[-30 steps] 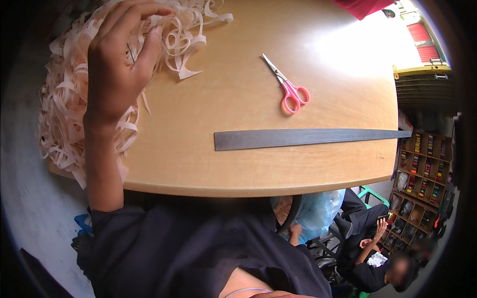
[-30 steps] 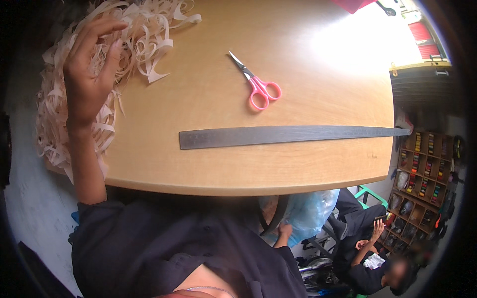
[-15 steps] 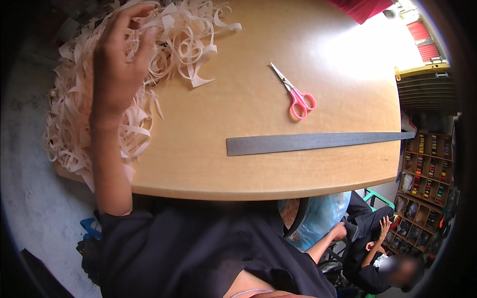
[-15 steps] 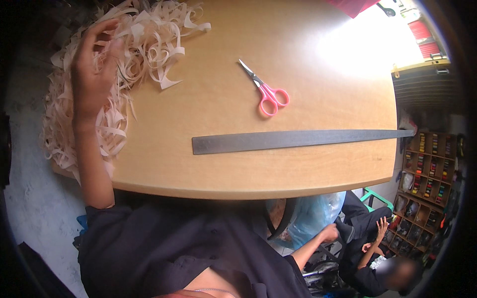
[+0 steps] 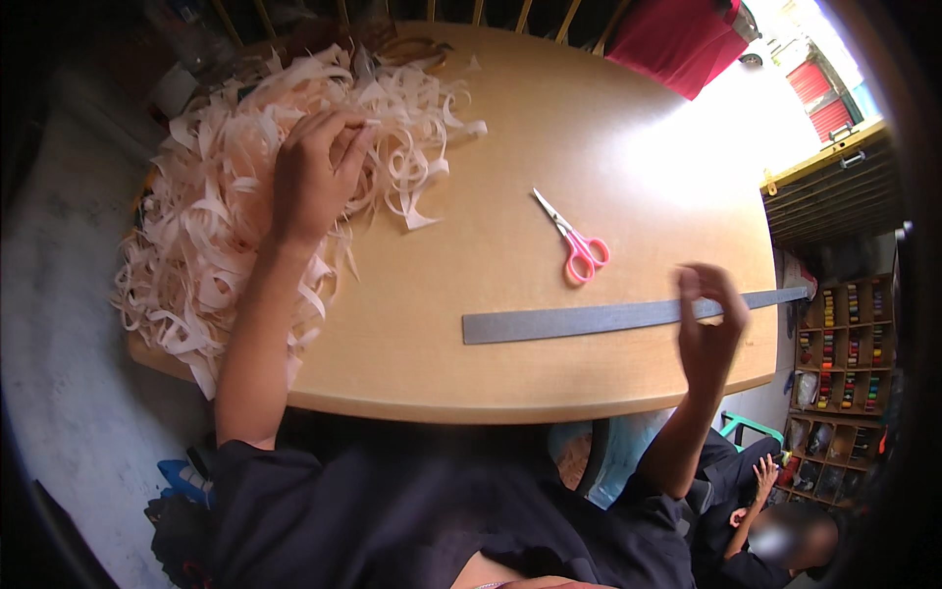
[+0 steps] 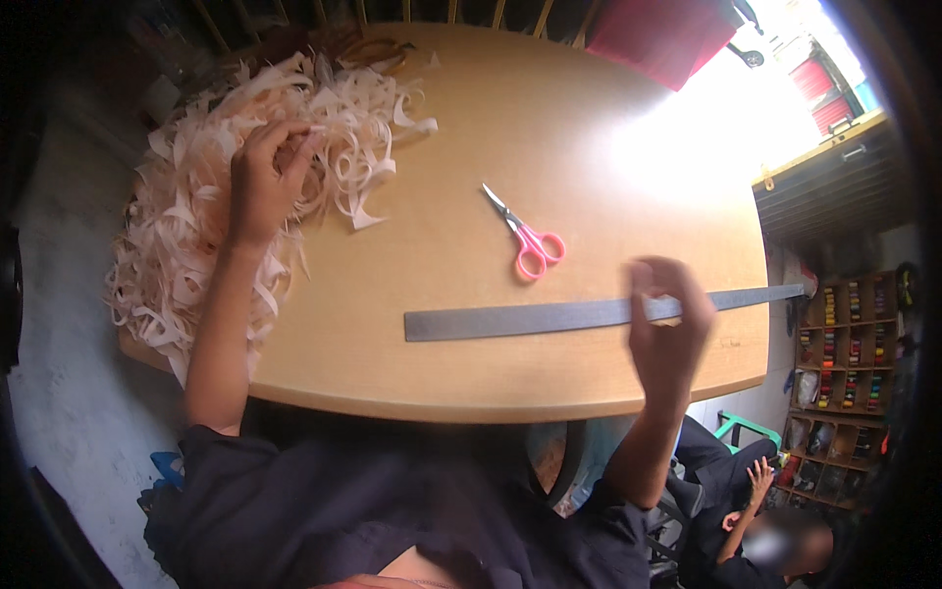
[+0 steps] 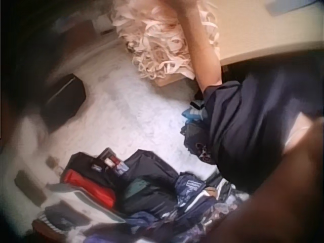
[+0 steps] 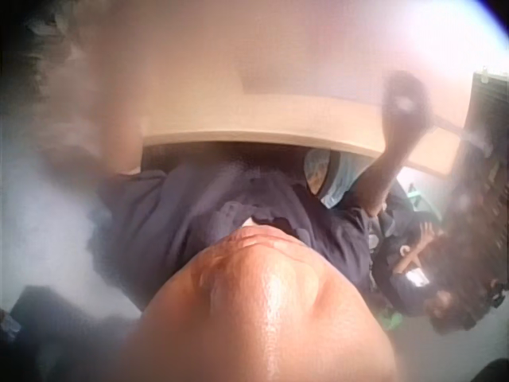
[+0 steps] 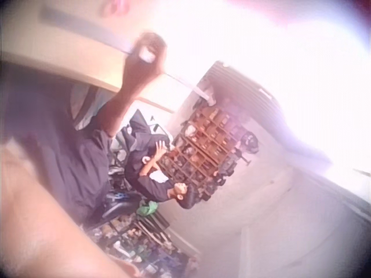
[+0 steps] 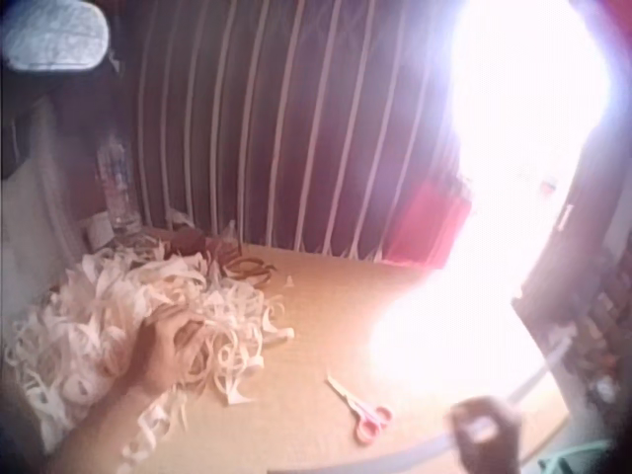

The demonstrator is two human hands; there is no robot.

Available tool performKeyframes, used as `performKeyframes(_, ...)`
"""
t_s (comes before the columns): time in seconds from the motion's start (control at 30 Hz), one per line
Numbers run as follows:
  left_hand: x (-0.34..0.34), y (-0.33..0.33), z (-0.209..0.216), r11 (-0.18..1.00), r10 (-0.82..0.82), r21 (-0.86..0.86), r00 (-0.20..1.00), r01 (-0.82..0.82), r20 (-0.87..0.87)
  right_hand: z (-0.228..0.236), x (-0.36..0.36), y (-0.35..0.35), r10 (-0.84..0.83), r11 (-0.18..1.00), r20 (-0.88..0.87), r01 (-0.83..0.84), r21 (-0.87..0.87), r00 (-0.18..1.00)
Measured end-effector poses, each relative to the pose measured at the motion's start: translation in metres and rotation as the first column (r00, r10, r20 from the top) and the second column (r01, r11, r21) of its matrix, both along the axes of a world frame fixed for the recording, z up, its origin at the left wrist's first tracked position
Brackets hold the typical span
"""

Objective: The person repeatedly measures and cuts light-colored rubber strips to a uniform length using a metal ruler and pink scissors. They place cut pieces into a growing pile on the table. At one point, they measure a strip against their bare left leg to check length.

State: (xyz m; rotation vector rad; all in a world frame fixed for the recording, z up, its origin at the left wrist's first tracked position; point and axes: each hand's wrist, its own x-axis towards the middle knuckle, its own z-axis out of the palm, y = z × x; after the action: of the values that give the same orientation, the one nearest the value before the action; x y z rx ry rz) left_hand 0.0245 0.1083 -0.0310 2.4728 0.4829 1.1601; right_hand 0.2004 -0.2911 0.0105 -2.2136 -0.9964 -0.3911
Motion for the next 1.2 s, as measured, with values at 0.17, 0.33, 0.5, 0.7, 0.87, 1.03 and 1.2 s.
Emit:
performKeyframes(0.17,-0.004,0.004,0.014,0.996,0.015,0.081,0.993,-0.025,0.121,0.006,0.002,0.095,0.275,0.771,-0.331,-0.413,-0.485,0.903)
performKeyframes(0.33,-0.012,0.004,0.023,0.997,0.059,-0.070,0.959,-0.041,0.277,-0.023,0.030,0.116,0.216,0.846,-0.329,-0.344,-0.407,0.919)
performKeyframes(0.5,-0.021,0.002,0.029,0.855,0.048,-0.491,0.916,0.168,0.397,-0.044,0.038,0.105,0.338,0.904,-0.036,-0.335,-0.267,0.941)
performKeyframes(0.7,-0.012,-0.009,0.028,0.838,0.015,-0.505,0.917,0.206,0.399,-0.061,0.031,0.107,0.306,0.927,0.092,-0.275,-0.254,0.947)
performKeyframes(0.87,-0.009,-0.022,0.028,0.994,-0.068,-0.073,0.975,0.085,0.213,-0.063,0.028,0.110,0.318,0.932,0.097,-0.291,-0.217,0.943)
performKeyframes(1.03,-0.006,-0.026,0.015,0.990,-0.105,0.075,0.984,0.116,-0.145,-0.065,0.035,0.112,0.306,0.928,0.039,-0.289,-0.237,0.951)
performKeyframes(1.2,-0.002,-0.025,-0.002,0.979,-0.168,0.047,0.913,0.199,-0.371,-0.068,0.042,0.124,0.197,0.944,0.093,-0.163,-0.286,0.976)
